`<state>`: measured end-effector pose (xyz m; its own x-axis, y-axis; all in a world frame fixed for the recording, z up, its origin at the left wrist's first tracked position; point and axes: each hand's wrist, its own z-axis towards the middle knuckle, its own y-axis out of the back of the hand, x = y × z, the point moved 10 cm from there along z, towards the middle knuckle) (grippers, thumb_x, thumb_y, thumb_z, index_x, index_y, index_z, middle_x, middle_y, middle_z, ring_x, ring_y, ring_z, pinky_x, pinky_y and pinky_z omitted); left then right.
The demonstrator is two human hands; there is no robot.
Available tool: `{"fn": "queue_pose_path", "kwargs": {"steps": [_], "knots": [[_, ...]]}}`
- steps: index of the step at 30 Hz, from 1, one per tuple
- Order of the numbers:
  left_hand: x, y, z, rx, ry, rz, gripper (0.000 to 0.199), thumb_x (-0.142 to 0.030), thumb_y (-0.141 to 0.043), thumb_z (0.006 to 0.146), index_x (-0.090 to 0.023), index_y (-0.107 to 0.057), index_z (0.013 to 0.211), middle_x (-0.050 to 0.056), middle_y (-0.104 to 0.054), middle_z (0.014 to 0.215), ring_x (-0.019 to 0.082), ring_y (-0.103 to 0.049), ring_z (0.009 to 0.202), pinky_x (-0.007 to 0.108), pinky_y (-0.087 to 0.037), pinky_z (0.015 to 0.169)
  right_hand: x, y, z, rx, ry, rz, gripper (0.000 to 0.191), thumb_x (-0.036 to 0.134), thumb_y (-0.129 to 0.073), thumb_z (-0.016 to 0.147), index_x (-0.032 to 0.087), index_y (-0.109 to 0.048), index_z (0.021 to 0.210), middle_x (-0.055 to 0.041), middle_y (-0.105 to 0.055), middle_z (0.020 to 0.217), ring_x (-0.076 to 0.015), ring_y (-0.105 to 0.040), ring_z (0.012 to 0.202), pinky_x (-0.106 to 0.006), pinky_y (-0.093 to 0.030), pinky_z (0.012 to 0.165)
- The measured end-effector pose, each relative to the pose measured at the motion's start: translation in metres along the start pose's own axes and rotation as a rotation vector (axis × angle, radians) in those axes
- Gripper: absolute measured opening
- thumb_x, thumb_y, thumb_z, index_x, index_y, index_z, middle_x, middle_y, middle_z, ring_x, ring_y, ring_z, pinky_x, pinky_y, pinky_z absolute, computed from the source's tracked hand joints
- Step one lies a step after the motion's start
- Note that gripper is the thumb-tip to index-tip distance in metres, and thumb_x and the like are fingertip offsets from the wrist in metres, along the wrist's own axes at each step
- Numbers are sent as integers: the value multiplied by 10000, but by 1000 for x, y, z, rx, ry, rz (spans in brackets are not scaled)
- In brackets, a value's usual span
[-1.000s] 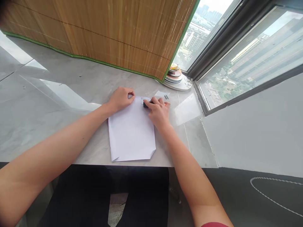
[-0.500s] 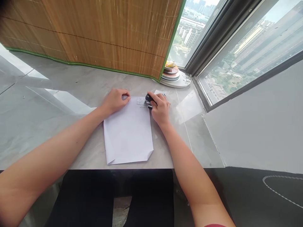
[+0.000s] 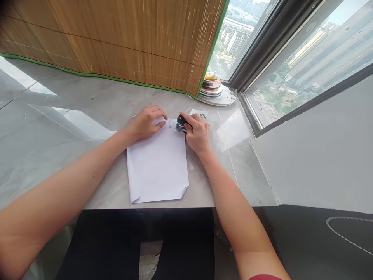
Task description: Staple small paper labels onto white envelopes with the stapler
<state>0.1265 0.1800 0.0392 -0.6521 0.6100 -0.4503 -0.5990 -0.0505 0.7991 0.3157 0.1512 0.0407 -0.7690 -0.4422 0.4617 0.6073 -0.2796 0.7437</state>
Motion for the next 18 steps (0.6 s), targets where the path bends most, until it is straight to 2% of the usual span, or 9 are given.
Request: {"fn": "queue_pose_path", "kwargs": {"steps": [3,6,11,15,18], "knots": [[-17,-11,-2,121,-147,-70,179,-298,-675,988,-275,-840,1053,89,-800,1184,303,-705,1176,490,-478,1127,0,-1,1,19,-18,-44,551,169,-499,1032,374,-727,1490,-84,-713,1164,-302,-643,1139,-502,-525,1038],[-21,-17,-5,171,-196,-128,205,-348,-708,979,-310,-870,1100,88,-814,1185,297,-728,1146,478,-502,1110,1,-2,0,29,-23,-78,564,177,-504,1036,390,-706,1517,-84,-714,1179,-310,-644,1145,-503,-532,1020],[-19,-19,-6,181,-199,-149,217,-358,-708,989,-341,-892,1104,77,-823,1199,281,-745,1139,454,-518,1102,-4,1,0,-12,-35,-85,572,179,-498,1033,377,-688,1536,-90,-715,1180,-316,-648,1162,-523,-524,1040],[-18,-19,-6,177,-198,-135,237,-302,-694,991,-320,-884,1131,79,-823,1233,287,-733,1157,463,-507,1121,-25,15,0,-102,-179,-133,520,186,-503,1023,323,-714,1479,-121,-709,1206,-353,-643,1178,-596,-492,1067],[-14,-19,-5,149,-177,-85,326,-306,-687,987,-279,-836,1276,98,-786,1361,318,-678,1292,502,-459,1195,-29,27,-2,-165,-248,-147,462,214,-553,1004,296,-723,1426,-138,-697,1236,-388,-612,1204,-646,-485,1054]]}}
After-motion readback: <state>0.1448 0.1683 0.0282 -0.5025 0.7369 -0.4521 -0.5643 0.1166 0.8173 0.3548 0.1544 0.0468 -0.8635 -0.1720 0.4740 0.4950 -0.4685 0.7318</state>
